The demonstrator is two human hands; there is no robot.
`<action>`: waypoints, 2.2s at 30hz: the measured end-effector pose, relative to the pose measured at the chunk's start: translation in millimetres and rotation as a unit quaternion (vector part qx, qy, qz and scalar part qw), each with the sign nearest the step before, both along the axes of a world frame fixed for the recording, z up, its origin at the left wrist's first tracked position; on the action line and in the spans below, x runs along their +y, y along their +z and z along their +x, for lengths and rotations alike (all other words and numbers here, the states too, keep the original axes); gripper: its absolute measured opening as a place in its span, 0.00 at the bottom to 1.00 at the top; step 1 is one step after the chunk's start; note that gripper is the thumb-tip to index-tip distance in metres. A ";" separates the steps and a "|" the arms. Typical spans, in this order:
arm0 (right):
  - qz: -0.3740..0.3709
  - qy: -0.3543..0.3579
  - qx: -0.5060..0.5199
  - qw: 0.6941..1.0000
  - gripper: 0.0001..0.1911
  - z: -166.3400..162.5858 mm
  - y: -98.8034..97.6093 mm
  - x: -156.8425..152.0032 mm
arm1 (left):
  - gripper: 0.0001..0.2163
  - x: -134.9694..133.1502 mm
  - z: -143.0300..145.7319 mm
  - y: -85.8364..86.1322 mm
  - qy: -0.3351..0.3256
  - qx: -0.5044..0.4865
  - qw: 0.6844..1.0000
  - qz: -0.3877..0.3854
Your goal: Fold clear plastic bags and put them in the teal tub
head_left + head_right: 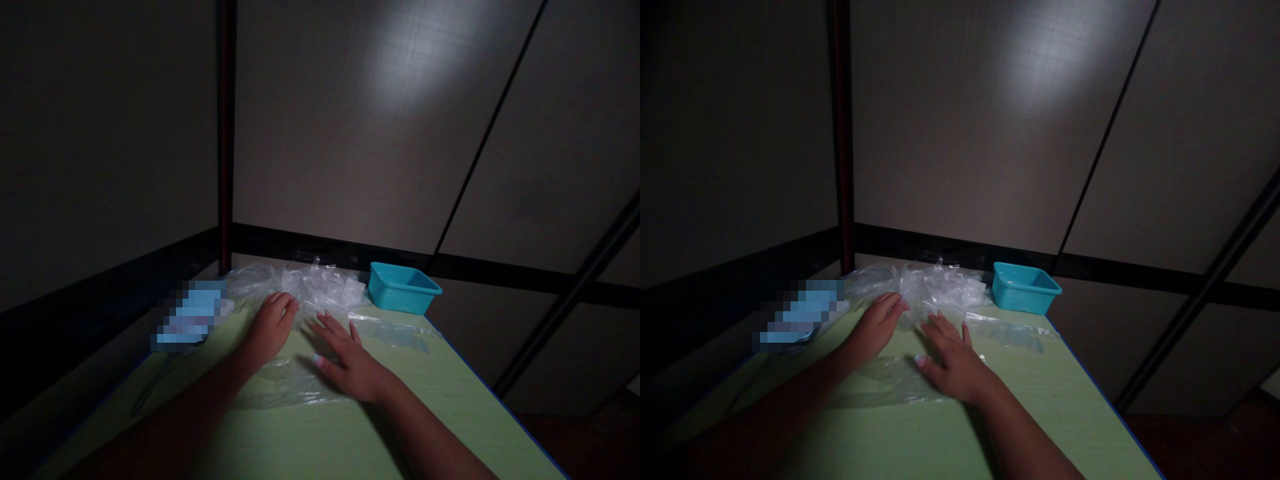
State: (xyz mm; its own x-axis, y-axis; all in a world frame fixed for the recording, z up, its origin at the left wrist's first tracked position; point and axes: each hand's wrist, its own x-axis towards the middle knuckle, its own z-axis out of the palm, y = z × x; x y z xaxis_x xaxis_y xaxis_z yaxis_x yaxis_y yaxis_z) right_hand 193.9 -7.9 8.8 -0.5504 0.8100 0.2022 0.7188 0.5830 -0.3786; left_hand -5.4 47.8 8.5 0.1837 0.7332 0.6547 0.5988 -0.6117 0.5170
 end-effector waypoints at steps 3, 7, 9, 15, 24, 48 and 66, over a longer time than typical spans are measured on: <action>-0.011 0.041 -0.047 0.998 0.30 -12.7 -1.7 -7.6 | 0.14 0.6 -2.1 2.2 0.021 -0.024 0.999 0.006; -0.006 0.056 -0.084 0.995 0.28 -21.8 -7.8 -11.5 | 0.16 2.1 -4.9 1.6 0.034 -0.024 0.999 -0.003; -0.003 0.049 -0.092 0.995 0.28 -21.2 -9.7 -10.7 | 0.16 3.9 -6.3 0.8 0.039 -0.012 0.999 -0.015; 0.007 0.034 -0.116 0.993 0.31 -8.4 -11.5 -5.3 | 0.12 12.3 -10.0 -8.0 0.041 0.069 0.995 -0.066; 0.027 0.056 -0.072 0.995 0.31 -0.1 5.8 -5.0 | 0.09 6.5 -26.0 -1.6 -0.029 0.172 0.973 -0.149; 0.052 0.046 -0.052 0.996 0.24 -4.8 -2.3 -3.7 | 0.08 5.5 -32.2 -6.0 -0.097 0.217 0.952 -0.191; 0.132 0.090 -0.011 0.987 0.19 -9.4 -5.1 -2.3 | 0.12 9.7 -31.0 -9.2 -0.175 0.201 0.924 -0.274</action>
State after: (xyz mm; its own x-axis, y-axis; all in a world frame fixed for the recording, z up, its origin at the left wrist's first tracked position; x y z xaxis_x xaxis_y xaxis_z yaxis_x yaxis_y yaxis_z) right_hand 184.5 -10.1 3.7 -0.6874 0.6196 0.3790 0.6011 0.7782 -0.1821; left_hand -36.4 57.5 -0.7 0.6201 0.7840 0.0291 0.6252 -0.5162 0.5854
